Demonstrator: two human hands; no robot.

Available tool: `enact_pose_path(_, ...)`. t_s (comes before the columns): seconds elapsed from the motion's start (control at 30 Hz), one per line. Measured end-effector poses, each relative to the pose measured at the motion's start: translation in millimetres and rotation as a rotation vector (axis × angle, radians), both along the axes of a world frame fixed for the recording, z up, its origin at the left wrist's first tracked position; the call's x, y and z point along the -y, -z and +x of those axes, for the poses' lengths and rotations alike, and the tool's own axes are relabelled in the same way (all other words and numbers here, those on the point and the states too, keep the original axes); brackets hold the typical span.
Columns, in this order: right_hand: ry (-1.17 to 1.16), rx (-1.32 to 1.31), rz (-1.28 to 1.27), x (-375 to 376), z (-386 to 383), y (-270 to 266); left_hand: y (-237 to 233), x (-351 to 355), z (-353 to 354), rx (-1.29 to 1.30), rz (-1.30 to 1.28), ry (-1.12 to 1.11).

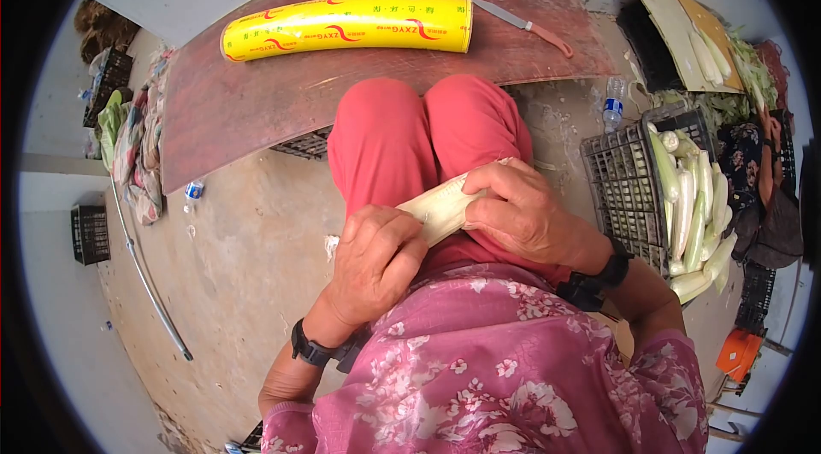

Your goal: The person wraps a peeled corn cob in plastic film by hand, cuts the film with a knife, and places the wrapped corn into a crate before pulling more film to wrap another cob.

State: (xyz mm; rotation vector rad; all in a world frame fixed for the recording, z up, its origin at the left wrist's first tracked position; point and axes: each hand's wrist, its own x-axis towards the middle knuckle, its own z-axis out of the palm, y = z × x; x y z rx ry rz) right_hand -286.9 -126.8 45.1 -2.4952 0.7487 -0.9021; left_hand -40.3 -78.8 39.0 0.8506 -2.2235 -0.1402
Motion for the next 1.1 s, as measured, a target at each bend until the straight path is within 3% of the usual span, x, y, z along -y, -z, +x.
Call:
enact_pose_path(0.2,0.022,-0.009,-0.042,-1.9,3.3,-1.3,-1.4,-1.0,3.5,-0.009,0.104,0.016)
enact_pose_path(0.73,-0.043,-0.038,-0.188,1.6,-7.0,7.7,8.0,-12.4,7.1,0.073,0.029,-0.052)
enact_pose_path(0.93,-0.056,-0.161,-0.128,-10.9,-3.3,-38.1,8.7,-11.1,8.5,0.056,0.025,-0.036)
enact_pose_path(1.03,-0.042,-0.123,-0.225,-7.2,15.4,-42.8,10.3,-10.8,8.1,0.036,0.044,-0.036)
enact_pose_path(1.1,-0.031,-0.250,-0.220,-1.9,23.3,-30.3,9.6,-10.9,9.0,0.036,0.038,-0.039)
